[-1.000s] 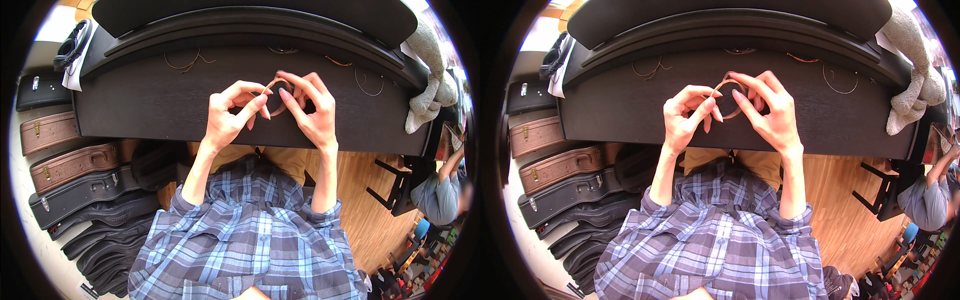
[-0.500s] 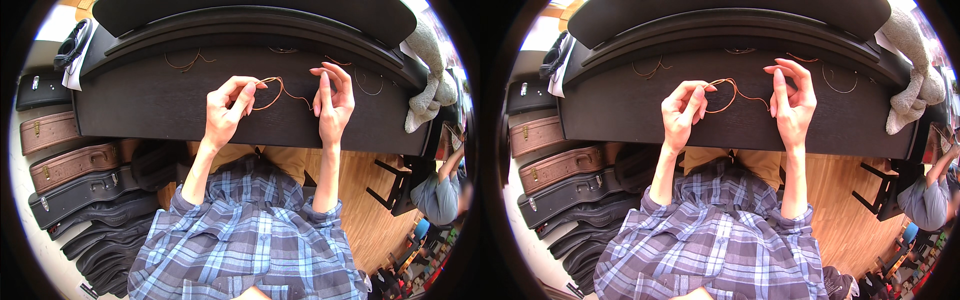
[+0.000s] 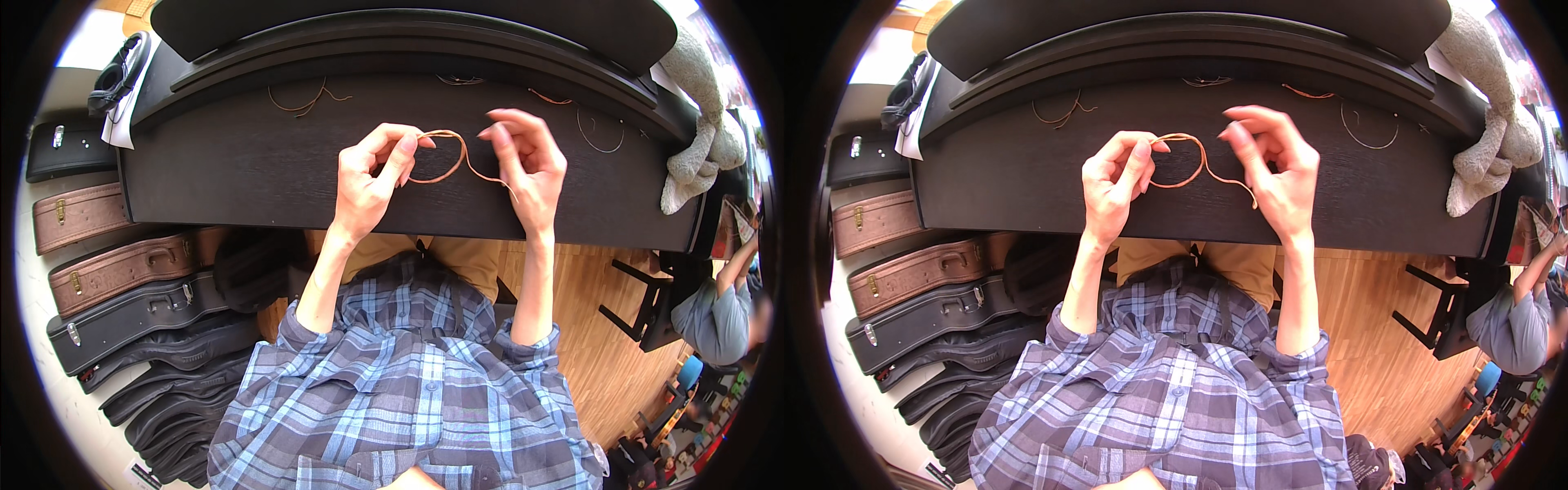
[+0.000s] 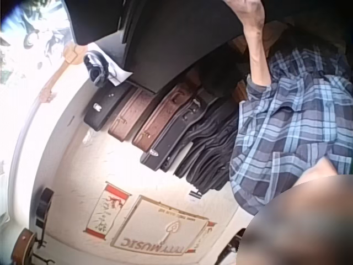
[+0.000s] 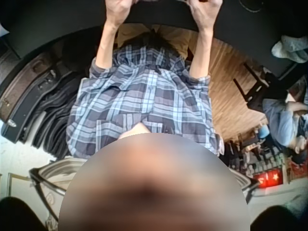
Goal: The person shapes thin copper-colored wire into circular loops by hand on a piano surface. They repeatedly bend, twist, and adjust the wire to form and refine the loops, occasionally placing them down and picking them up again.
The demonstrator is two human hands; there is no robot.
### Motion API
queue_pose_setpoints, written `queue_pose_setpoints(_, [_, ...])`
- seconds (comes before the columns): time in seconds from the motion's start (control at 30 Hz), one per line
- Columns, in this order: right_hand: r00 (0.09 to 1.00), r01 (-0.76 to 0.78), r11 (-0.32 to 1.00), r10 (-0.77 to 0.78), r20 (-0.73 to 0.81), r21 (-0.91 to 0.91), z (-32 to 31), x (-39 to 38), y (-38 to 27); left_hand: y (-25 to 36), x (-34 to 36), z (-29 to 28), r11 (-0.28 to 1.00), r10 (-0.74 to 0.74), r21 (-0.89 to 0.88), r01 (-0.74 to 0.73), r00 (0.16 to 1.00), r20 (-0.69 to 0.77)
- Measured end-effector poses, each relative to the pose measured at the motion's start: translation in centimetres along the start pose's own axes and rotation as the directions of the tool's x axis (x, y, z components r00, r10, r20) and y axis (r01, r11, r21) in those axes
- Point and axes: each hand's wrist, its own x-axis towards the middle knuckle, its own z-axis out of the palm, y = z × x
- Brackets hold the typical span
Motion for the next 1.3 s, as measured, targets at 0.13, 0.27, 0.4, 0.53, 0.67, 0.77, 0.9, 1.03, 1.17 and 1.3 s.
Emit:
queue_pose_setpoints(0.13, [0.984, 0.043, 0.996, -0.028, 0.177, -0.08, 0.0, -0.1, -0.1, 0.1, 0.0, -0.2, 0.998, -0.001, 0.058, -0.003, 0.997, 0.074])
queue_pose_setpoints(0.27, [0.975, 0.058, 0.998, -0.052, 0.214, -0.025, -0.2, -0.1, -0.1, 0.2, -0.1, -0.3, 0.995, -0.022, 0.101, 0.01, 0.993, 0.112])
queue_pose_setpoints(0.4, [0.964, 0.11, 0.982, -0.068, 0.259, -0.155, -0.3, 0.0, -0.4, 0.0, -0.1, -0.2, 0.997, -0.024, 0.071, 0.016, 0.994, 0.108])
queue_pose_setpoints(0.53, [0.963, 0.107, 0.973, -0.05, 0.264, -0.206, 0.1, 0.0, -0.4, -0.2, -0.2, -0.2, 0.997, 0.015, 0.074, -0.026, 0.989, 0.15])
queue_pose_setpoints(0.67, [0.98, 0.074, 0.971, -0.028, 0.198, -0.229, 0.5, 0.0, -0.3, -0.1, -0.2, -0.2, 0.996, 0.012, 0.088, -0.025, 0.989, 0.148])
queue_pose_setpoints(0.77, [0.978, 0.086, 0.959, -0.03, 0.206, -0.27, 0.4, 0.0, -0.3, 0.2, -0.2, -0.1, 0.993, 0.025, 0.109, -0.039, 0.992, 0.121])
queue_pose_setpoints(0.9, [0.97, 0.077, 0.966, -0.016, 0.242, -0.247, 0.2, 0.0, -0.5, 0.4, -0.1, 0.1, 0.994, -0.023, 0.112, 0.016, 0.998, 0.061])
queue_pose_setpoints(1.03, [0.964, 0.048, 0.978, 0.008, 0.265, -0.204, 0.1, 0.1, -0.7, 0.4, 0.0, 0.0, 0.992, -0.04, 0.125, 0.031, 0.997, 0.068])
queue_pose_setpoints(1.17, [0.949, 0.012, 0.979, 0.053, 0.312, -0.201, 0.1, 0.0, -1.0, 0.1, -0.1, 0.0, 0.995, -0.021, 0.102, 0.016, 0.999, 0.049])
queue_pose_setpoints(1.3, [0.963, 0.08, 0.984, -0.034, 0.268, -0.161, 0.1, 0.1, -1.0, 0.3, 0.0, 0.0, 0.998, -0.013, 0.056, 0.012, 1.0, 0.019])
